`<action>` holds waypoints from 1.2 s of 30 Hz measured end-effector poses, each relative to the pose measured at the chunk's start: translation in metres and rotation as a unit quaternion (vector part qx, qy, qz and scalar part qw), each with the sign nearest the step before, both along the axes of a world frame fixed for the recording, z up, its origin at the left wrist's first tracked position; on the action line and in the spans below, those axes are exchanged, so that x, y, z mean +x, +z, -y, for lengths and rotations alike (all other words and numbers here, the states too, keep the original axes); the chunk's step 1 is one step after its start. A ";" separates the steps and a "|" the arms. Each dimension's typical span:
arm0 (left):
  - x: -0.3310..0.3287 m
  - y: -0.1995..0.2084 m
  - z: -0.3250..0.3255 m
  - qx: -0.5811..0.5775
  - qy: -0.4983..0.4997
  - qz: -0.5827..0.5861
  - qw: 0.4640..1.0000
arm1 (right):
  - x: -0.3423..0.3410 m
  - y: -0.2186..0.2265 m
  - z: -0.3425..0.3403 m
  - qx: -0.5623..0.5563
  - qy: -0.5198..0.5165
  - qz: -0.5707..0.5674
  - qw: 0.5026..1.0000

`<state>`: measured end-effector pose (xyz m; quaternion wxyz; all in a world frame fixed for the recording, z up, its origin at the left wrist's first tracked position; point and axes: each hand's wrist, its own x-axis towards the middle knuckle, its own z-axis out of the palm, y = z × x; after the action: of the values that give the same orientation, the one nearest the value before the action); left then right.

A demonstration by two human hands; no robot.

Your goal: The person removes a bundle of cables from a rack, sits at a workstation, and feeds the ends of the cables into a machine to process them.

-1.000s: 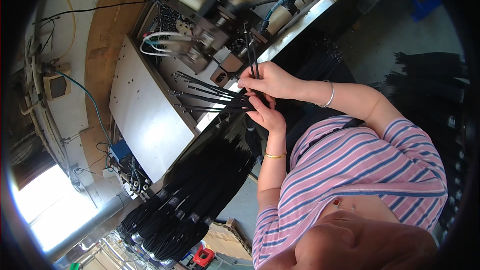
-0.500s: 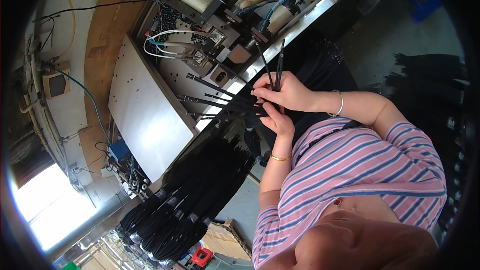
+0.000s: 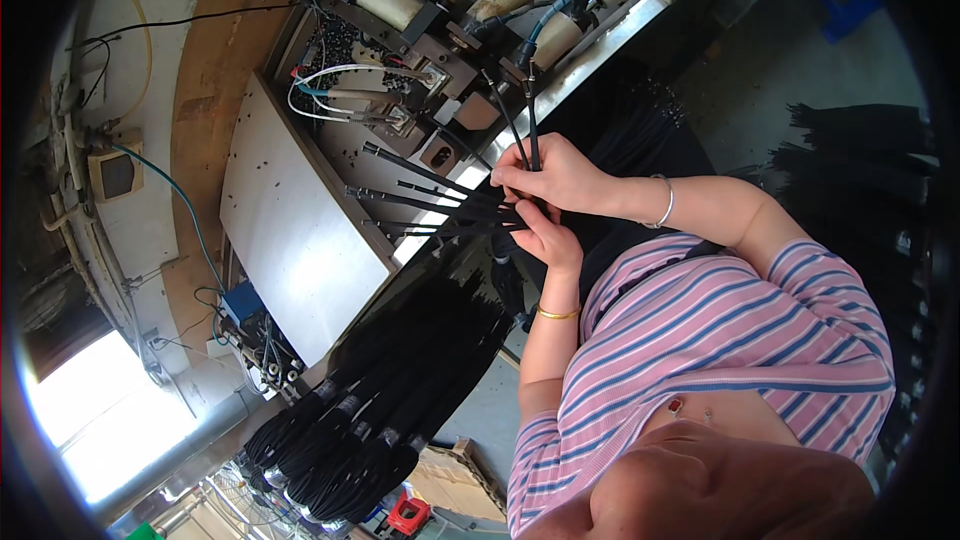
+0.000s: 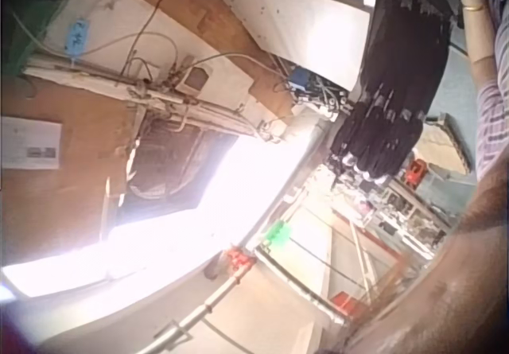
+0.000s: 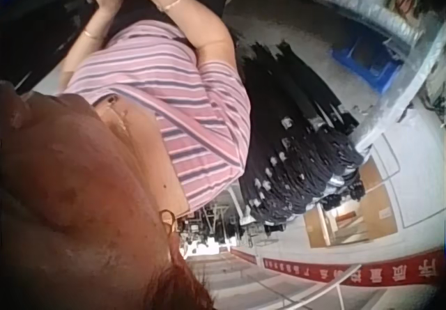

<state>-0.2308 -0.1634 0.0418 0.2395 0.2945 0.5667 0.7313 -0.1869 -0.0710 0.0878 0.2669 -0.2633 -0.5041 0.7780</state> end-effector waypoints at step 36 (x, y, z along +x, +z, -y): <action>0.010 -0.017 0.010 -0.003 0.000 0.021 1.000 | 0.010 -0.008 0.007 0.041 0.002 -0.009 0.999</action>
<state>-0.2203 -0.1731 0.0243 0.2521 0.2790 0.5635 0.7356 -0.1773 -0.0777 0.0794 0.2807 -0.2443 -0.5331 0.7598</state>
